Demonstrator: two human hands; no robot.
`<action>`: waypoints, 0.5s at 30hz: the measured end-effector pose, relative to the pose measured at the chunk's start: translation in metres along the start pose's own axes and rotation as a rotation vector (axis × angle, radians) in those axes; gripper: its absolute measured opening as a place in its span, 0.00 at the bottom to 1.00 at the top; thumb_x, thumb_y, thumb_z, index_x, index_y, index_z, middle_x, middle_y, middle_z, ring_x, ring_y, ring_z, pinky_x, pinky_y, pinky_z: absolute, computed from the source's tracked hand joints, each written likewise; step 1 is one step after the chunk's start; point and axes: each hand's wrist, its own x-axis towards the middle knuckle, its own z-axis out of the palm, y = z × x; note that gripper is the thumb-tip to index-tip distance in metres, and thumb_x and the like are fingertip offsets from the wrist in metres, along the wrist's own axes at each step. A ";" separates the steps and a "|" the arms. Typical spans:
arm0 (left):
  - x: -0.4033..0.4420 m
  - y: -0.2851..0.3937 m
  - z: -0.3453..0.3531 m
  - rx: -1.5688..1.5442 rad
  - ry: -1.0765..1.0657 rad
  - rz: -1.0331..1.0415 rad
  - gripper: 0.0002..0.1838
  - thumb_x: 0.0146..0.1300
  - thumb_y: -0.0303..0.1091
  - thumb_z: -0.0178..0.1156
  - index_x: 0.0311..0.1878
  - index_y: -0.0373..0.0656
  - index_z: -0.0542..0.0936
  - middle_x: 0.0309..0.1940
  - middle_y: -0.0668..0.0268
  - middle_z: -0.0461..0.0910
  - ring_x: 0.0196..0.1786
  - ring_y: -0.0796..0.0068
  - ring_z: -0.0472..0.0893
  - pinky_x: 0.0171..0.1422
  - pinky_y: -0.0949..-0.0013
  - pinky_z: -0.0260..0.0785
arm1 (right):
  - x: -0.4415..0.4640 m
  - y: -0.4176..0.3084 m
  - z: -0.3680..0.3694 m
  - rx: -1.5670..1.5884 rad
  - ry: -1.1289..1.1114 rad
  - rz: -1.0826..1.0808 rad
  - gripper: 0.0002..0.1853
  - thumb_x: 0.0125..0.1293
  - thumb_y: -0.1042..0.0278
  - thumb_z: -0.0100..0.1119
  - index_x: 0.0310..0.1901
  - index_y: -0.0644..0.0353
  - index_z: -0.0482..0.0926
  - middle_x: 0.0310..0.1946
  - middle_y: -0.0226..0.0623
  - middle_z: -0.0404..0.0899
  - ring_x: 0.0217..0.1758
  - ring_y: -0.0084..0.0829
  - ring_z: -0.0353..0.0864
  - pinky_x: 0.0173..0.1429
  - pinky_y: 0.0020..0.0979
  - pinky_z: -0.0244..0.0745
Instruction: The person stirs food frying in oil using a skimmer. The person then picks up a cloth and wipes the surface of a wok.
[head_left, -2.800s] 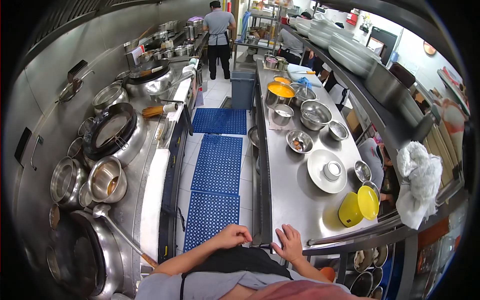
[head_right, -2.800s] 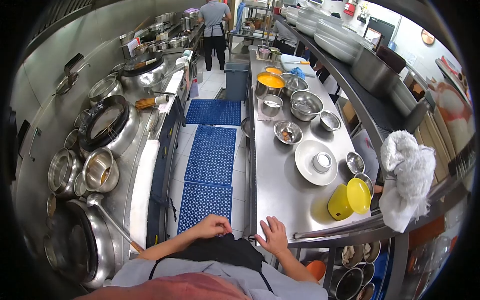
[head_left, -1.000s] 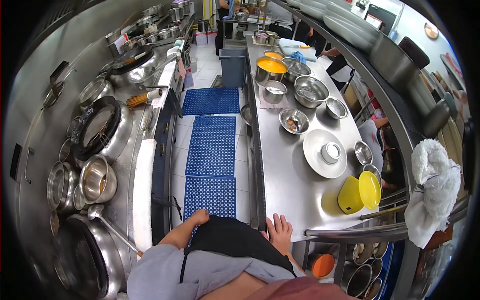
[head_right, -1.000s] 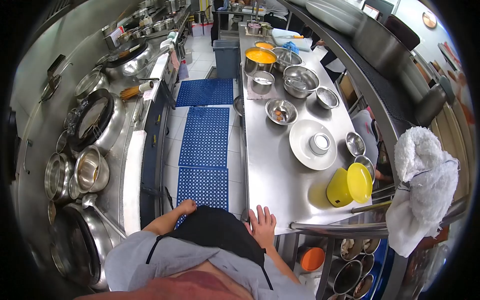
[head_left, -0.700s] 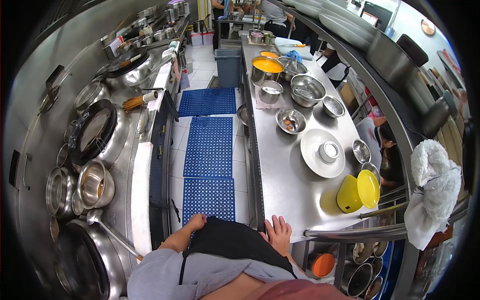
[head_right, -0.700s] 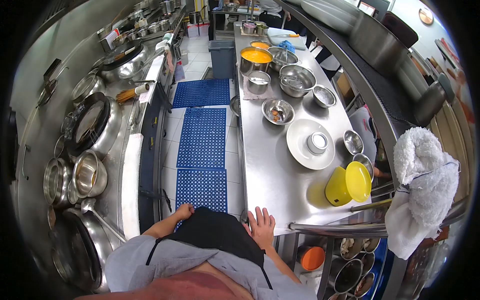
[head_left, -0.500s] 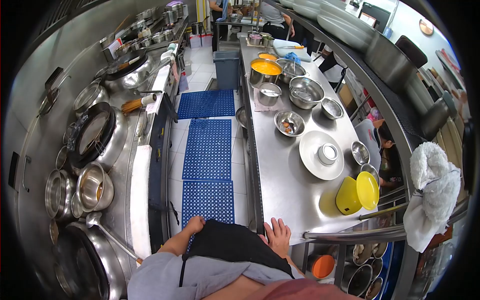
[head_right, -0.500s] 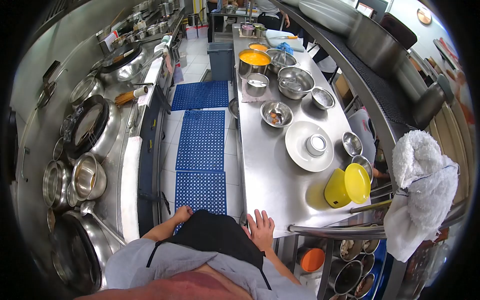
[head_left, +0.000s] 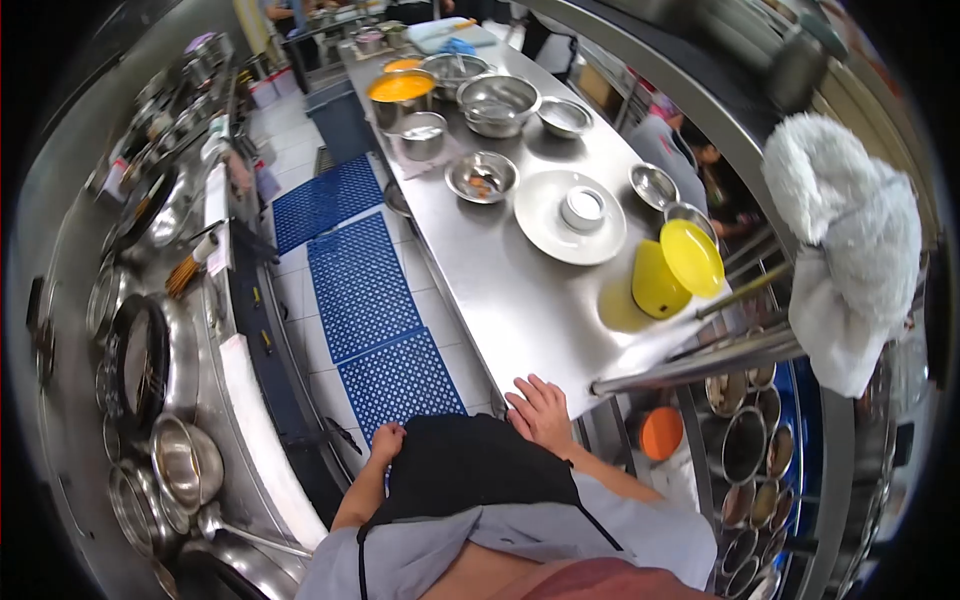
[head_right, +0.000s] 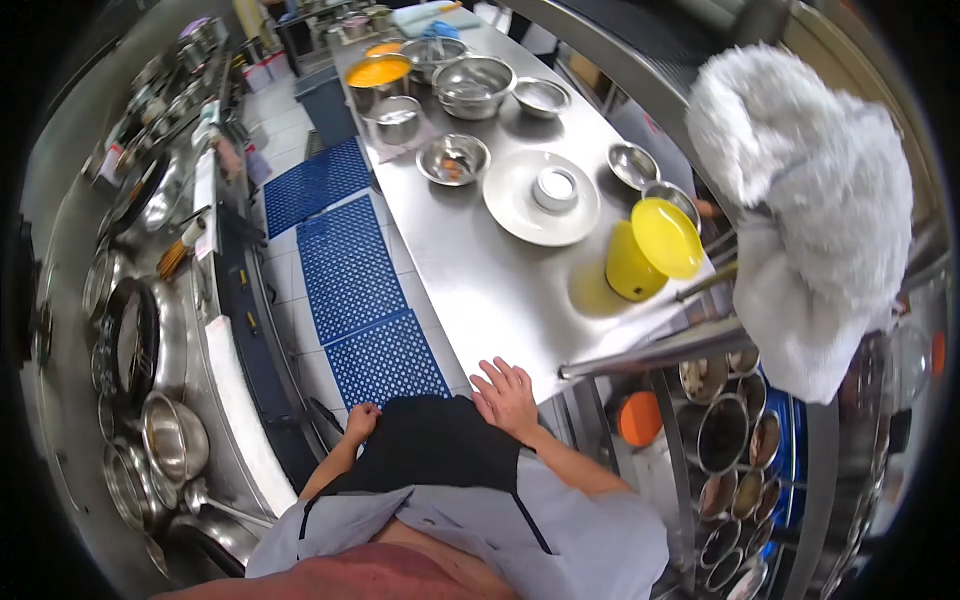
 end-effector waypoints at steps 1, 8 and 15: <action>-0.002 0.003 -0.003 0.002 0.009 0.030 0.11 0.64 0.41 0.60 0.39 0.47 0.88 0.37 0.54 0.88 0.45 0.52 0.87 0.52 0.52 0.77 | 0.001 -0.001 -0.001 -0.001 -0.005 0.006 0.19 0.65 0.62 0.66 0.57 0.51 0.82 0.66 0.36 0.76 0.72 0.44 0.70 0.70 0.51 0.63; -0.003 0.014 -0.013 -0.018 -0.049 -0.111 0.19 0.60 0.48 0.67 0.27 0.39 0.82 0.26 0.54 0.85 0.34 0.54 0.85 0.44 0.53 0.74 | 0.000 0.002 0.002 -0.046 0.001 0.010 0.20 0.61 0.59 0.70 0.55 0.47 0.84 0.65 0.32 0.77 0.72 0.39 0.71 0.70 0.49 0.65; -0.006 0.022 -0.024 -0.014 -0.055 -0.130 0.14 0.52 0.41 0.71 0.24 0.41 0.80 0.24 0.55 0.84 0.32 0.56 0.85 0.41 0.54 0.75 | -0.002 0.002 0.003 -0.039 0.008 0.013 0.20 0.60 0.61 0.70 0.55 0.46 0.83 0.65 0.32 0.77 0.71 0.39 0.72 0.70 0.49 0.66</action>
